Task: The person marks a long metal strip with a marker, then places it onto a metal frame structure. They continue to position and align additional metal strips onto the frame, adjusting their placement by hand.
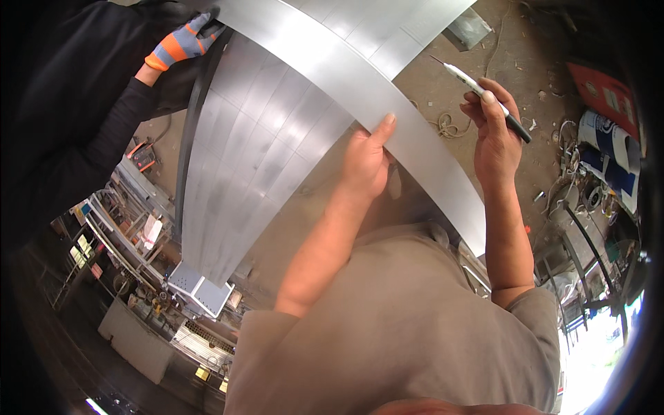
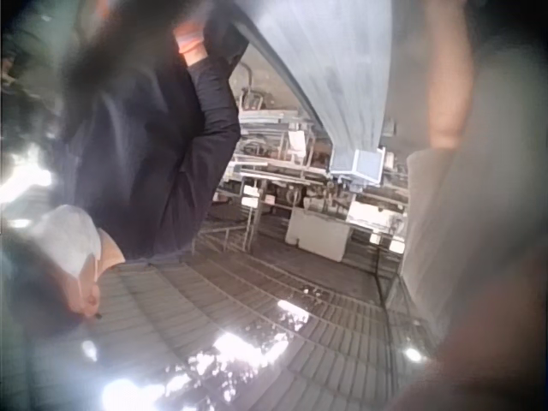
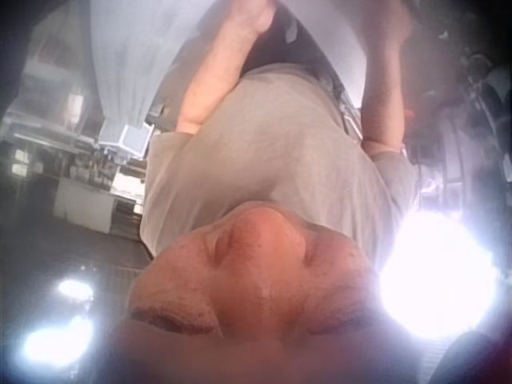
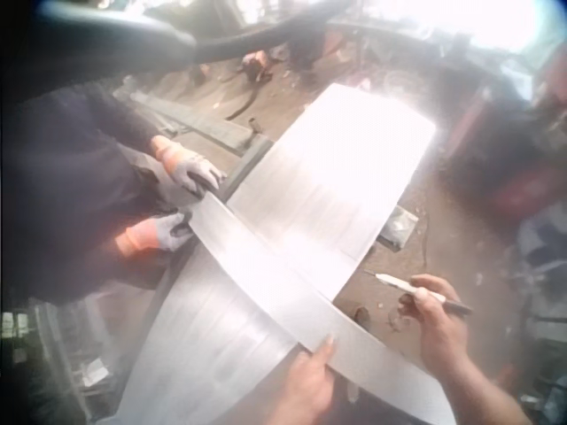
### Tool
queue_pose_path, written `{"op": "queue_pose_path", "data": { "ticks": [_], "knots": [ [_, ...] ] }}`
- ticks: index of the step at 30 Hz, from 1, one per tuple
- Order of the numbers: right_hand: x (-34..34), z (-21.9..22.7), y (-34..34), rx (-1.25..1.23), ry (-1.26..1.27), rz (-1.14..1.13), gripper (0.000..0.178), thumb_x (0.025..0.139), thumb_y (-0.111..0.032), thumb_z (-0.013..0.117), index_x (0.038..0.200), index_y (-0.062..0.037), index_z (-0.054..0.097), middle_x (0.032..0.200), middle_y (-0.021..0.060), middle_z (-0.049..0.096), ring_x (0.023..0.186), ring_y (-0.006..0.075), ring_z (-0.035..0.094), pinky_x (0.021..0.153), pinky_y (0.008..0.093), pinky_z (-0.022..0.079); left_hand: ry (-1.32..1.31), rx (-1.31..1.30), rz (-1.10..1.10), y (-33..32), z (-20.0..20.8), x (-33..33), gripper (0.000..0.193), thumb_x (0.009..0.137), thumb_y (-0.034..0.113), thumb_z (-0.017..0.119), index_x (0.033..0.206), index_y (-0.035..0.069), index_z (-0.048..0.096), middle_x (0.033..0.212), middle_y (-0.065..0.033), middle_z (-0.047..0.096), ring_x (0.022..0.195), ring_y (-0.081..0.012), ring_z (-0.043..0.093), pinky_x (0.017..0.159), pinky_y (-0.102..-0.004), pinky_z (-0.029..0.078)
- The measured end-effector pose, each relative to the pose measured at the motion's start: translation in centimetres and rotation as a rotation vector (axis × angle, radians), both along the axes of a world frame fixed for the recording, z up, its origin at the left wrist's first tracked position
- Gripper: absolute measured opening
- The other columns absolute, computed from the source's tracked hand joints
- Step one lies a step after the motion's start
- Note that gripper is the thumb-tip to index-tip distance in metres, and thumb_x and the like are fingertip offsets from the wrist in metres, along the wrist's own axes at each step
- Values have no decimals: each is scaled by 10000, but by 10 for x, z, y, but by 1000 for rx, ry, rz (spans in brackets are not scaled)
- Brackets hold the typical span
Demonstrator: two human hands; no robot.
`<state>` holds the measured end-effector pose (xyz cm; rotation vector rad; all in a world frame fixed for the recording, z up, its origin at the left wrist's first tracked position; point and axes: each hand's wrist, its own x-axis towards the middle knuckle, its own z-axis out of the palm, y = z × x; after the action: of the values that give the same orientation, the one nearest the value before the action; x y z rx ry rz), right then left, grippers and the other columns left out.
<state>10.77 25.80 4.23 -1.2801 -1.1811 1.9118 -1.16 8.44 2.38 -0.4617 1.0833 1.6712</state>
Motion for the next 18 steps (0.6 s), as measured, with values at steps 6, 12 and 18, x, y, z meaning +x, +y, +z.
{"op": "queue_pose_path", "data": {
  "ticks": [6,12,18],
  "knots": [
    [39,-4,-22,35,-58,-36,388,1095,-277,625,1351,14,630,1174,136,733,1077,197,698,1000,361,562,-4,-62,-9,21,-5,-9,470,1033,197,730,1436,45,542,1378,-61,646,1267,-224,615,1110,-426,499],
    [49,-6,-45,286,-96,151,306,1071,-124,653,1362,-44,596,1252,97,719,1137,178,677,1037,352,522,20,-33,-6,31,-8,-11,460,1035,202,728,1429,49,544,1358,-62,652,1253,-221,622,1110,-417,501],
    [68,-10,-55,619,-367,457,555,869,-64,836,1367,-83,591,1336,165,686,1225,356,653,1037,441,518,0,-10,43,26,-14,-5,407,1046,222,713,1386,45,573,1340,-71,667,1256,-232,627,1113,-432,504]
  ]
}}
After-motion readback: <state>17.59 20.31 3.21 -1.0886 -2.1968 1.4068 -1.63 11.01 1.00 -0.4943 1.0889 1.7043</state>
